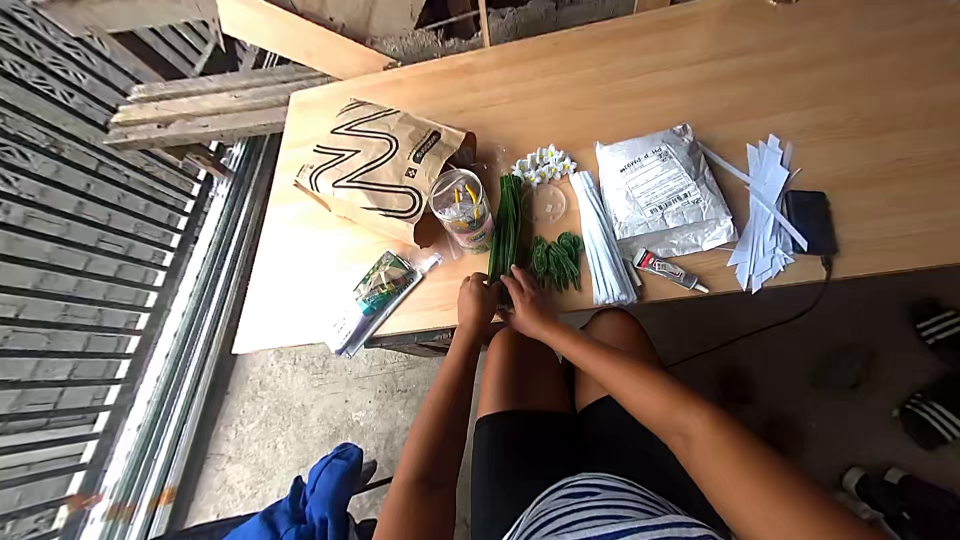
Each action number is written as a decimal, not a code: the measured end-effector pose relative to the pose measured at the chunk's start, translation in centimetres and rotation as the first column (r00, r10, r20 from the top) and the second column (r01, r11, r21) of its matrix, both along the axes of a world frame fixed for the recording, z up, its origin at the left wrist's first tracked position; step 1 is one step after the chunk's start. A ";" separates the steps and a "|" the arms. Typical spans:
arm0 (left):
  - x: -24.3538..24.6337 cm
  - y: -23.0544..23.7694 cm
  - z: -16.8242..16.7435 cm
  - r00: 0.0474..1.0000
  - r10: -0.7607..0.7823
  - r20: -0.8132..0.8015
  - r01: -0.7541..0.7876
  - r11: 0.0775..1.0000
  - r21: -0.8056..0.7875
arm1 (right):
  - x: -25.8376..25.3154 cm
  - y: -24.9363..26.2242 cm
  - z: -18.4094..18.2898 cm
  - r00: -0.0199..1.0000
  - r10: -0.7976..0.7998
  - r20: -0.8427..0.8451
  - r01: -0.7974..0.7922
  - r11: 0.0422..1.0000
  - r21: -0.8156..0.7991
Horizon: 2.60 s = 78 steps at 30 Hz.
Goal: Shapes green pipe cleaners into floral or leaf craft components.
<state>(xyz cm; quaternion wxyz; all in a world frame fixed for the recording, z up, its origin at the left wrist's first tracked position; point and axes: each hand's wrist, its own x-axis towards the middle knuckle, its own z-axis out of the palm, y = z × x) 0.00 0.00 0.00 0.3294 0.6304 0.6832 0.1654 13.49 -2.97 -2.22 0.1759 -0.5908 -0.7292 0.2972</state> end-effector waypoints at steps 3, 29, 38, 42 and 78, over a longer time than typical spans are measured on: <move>0.2 0.6 1.2 0.995 0.029 -0.093 -0.034 0.998 -0.047 | -1.0 0.3 -0.2 0.995 0.061 0.083 -0.056 0.996 -0.066; -7.7 -15.3 13.3 0.531 0.019 0.847 0.251 0.951 -0.178 | 3.7 -6.4 15.0 0.806 0.591 -0.007 -0.426 0.589 0.686; 1.0 -10.1 16.8 0.462 -0.034 0.886 0.437 0.878 -0.195 | 11.8 -5.1 21.2 0.811 0.584 0.025 -0.489 0.655 0.576; 2.8 -7.7 18.2 0.566 -0.143 0.812 0.447 0.881 -0.156 | 13.2 -4.0 22.2 0.825 0.561 0.075 -0.515 0.689 0.510; 7.5 -4.5 17.3 0.388 0.054 0.920 0.027 0.997 -0.070 | 9.9 -5.6 19.2 0.750 -0.119 -0.650 0.255 0.960 0.119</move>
